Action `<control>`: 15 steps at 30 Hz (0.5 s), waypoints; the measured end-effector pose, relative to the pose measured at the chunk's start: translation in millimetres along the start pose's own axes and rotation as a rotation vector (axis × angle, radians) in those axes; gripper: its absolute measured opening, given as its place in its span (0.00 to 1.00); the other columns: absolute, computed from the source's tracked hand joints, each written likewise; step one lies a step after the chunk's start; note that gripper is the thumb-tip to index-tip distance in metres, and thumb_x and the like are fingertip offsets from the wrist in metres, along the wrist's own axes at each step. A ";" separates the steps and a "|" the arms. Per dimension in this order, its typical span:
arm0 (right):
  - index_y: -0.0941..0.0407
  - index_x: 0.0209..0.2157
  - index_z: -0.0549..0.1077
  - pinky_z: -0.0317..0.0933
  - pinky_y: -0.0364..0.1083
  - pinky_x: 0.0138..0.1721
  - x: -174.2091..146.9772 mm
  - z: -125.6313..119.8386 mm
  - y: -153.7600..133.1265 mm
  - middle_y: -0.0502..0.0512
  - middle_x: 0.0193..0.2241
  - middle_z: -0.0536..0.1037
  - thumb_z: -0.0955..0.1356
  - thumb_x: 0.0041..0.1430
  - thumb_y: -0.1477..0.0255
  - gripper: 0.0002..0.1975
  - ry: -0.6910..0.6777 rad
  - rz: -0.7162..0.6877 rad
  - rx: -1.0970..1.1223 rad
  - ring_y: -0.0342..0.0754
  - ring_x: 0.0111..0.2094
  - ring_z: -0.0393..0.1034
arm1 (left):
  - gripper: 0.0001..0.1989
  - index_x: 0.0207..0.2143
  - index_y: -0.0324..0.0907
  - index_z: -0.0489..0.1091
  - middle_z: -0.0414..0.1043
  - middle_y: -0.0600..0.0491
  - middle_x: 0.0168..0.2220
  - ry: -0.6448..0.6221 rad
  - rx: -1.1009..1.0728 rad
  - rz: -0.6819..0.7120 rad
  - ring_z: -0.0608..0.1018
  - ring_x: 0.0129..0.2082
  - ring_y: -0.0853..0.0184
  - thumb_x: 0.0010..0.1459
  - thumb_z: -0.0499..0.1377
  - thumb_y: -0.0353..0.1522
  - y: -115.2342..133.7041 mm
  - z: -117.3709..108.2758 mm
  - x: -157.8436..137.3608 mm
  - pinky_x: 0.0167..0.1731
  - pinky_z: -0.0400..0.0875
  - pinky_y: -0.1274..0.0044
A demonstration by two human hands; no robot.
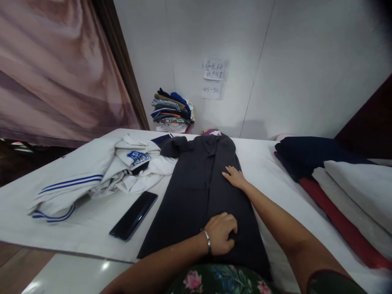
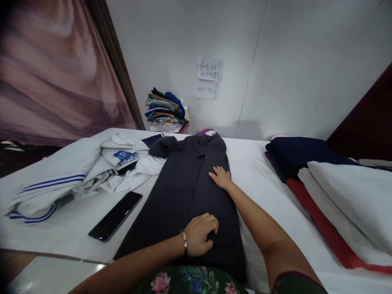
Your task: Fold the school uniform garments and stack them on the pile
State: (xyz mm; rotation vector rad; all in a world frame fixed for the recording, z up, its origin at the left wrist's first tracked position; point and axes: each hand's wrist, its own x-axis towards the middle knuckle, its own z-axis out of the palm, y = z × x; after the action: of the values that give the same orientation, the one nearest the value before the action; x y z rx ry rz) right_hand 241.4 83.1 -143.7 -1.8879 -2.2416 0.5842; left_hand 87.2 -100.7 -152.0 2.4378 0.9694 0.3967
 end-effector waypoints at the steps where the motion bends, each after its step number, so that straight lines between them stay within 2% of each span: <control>1: 0.55 0.63 0.54 0.36 0.59 0.63 -15.3 3.6 0.2 0.58 0.65 0.50 0.56 0.64 0.56 0.30 0.008 -0.023 0.004 0.53 0.66 0.38 | 0.12 0.35 0.45 0.63 0.68 0.56 0.41 0.005 -0.002 0.002 0.68 0.41 0.66 0.46 0.59 0.29 -0.2 0.1 0.2 0.41 0.61 0.74; 8: 0.58 0.63 0.54 0.34 0.58 0.63 -111.4 27.5 6.5 0.60 0.65 0.48 0.59 0.61 0.59 0.32 0.072 -0.204 -0.023 0.53 0.66 0.37 | 0.12 0.36 0.44 0.66 0.70 0.55 0.42 0.016 0.032 -0.042 0.68 0.42 0.65 0.47 0.59 0.28 9.1 -3.0 -3.8 0.42 0.62 0.73; 15: 0.57 0.62 0.58 0.37 0.58 0.63 -177.6 39.3 14.4 0.57 0.65 0.49 0.58 0.63 0.62 0.28 0.038 -0.284 0.002 0.52 0.66 0.37 | 0.12 0.42 0.46 0.68 0.71 0.55 0.46 0.108 0.021 -0.088 0.68 0.47 0.63 0.53 0.57 0.29 25.2 5.2 -23.1 0.46 0.60 0.68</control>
State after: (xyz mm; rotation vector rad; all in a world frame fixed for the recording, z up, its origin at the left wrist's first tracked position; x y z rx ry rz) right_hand 275.0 -95.3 -161.9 -1.5240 -2.4213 0.4999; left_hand 87.3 -134.5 -144.9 2.4031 1.1267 0.4947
